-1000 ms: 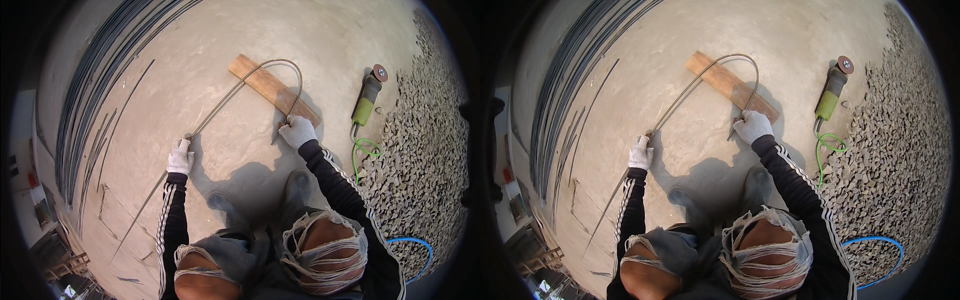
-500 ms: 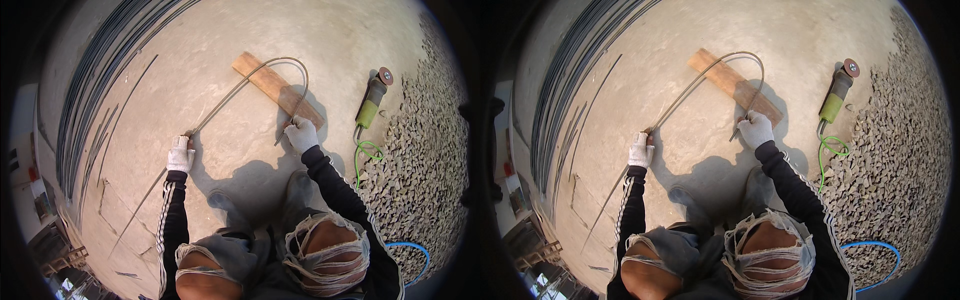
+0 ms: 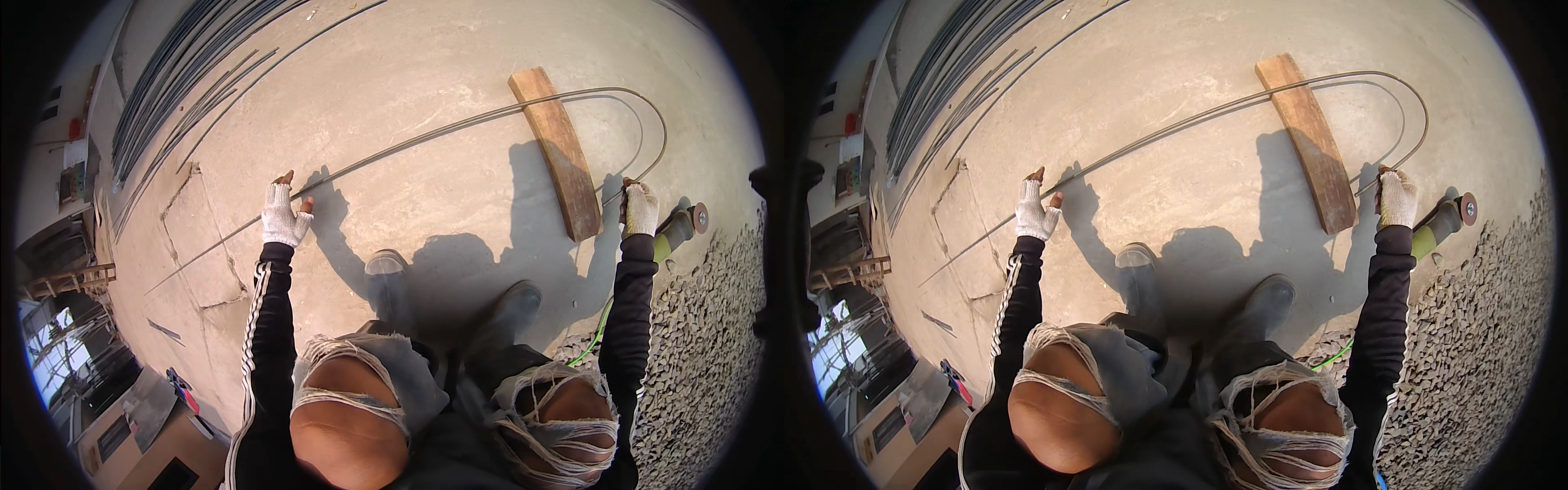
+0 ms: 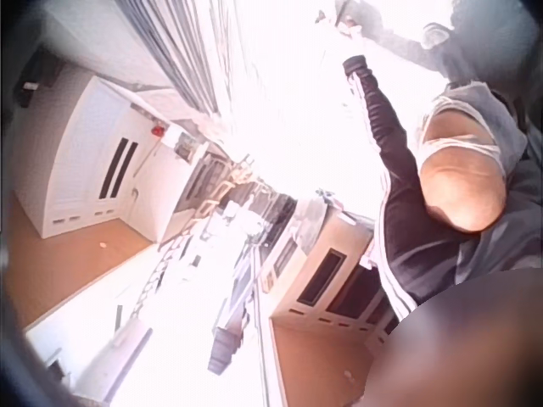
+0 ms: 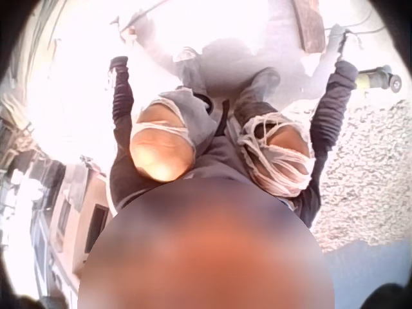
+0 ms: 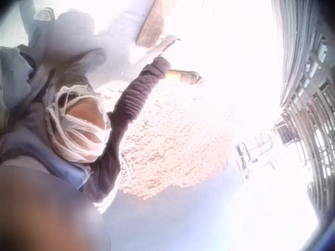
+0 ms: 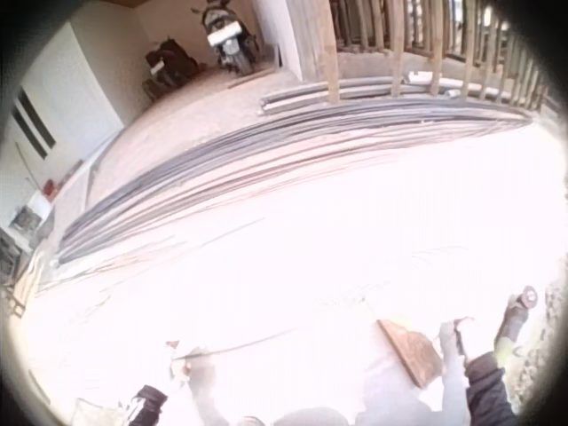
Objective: The person bends long metal rods into curved shapes using a wooden block as a fulcrum on a concrete floor. They repeatedly pick up rods, position them over the block, and apply force to create consistent bends, then place the bent rods aside.
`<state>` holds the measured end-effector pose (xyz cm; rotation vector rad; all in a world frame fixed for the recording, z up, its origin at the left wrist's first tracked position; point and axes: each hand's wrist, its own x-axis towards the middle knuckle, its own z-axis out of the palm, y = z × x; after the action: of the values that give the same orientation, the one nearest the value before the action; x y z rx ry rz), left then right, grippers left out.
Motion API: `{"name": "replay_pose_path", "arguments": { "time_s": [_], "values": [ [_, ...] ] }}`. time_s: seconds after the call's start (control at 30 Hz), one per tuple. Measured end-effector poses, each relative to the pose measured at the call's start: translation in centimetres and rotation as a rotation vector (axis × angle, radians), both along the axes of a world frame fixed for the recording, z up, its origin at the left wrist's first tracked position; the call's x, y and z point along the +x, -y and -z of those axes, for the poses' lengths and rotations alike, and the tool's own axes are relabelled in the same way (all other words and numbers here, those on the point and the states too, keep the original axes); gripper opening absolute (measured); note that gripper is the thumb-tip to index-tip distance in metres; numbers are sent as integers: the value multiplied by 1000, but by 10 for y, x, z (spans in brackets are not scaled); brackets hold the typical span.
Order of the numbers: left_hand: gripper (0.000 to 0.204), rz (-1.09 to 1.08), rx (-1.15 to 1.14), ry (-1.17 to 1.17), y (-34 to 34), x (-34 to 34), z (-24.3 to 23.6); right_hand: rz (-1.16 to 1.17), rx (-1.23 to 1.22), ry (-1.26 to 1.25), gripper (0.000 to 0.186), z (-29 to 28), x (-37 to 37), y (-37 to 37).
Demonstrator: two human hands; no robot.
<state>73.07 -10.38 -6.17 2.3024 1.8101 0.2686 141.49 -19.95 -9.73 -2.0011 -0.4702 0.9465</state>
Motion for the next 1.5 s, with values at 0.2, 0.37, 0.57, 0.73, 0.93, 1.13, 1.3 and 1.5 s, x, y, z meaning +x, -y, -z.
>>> {"name": "replay_pose_path", "arguments": {
  "time_s": [0.2, 0.37, 0.57, 0.73, 0.93, 1.13, 1.3, 1.5],
  "values": [
    [63, -189, 47, -86, 30, -62, 1, 74, -18, -60, 25, 23, 61, 2],
    [62, -327, 65, -164, 33, -89, 3, 26, -73, -16, 27, 30, 92, -3],
    [67, -418, -118, -353, 41, -121, 19, 103, -146, 18, 25, 35, 115, -18],
    [62, -383, -145, -572, 34, -145, 37, 141, -195, 73, 22, 26, 114, -31],
    [47, -331, -389, -633, 13, -164, 47, 85, -313, 159, 33, 29, 99, -39],
    [43, -97, -401, -689, -6, -173, 33, 113, -355, 248, 34, 42, 114, -39],
    [38, 126, -339, -584, -21, -128, 27, 99, -348, 321, 32, 34, 166, -53],
    [40, 128, -370, -269, -47, -42, 48, 248, -193, 172, 36, 30, 177, -62]
  ]
}}
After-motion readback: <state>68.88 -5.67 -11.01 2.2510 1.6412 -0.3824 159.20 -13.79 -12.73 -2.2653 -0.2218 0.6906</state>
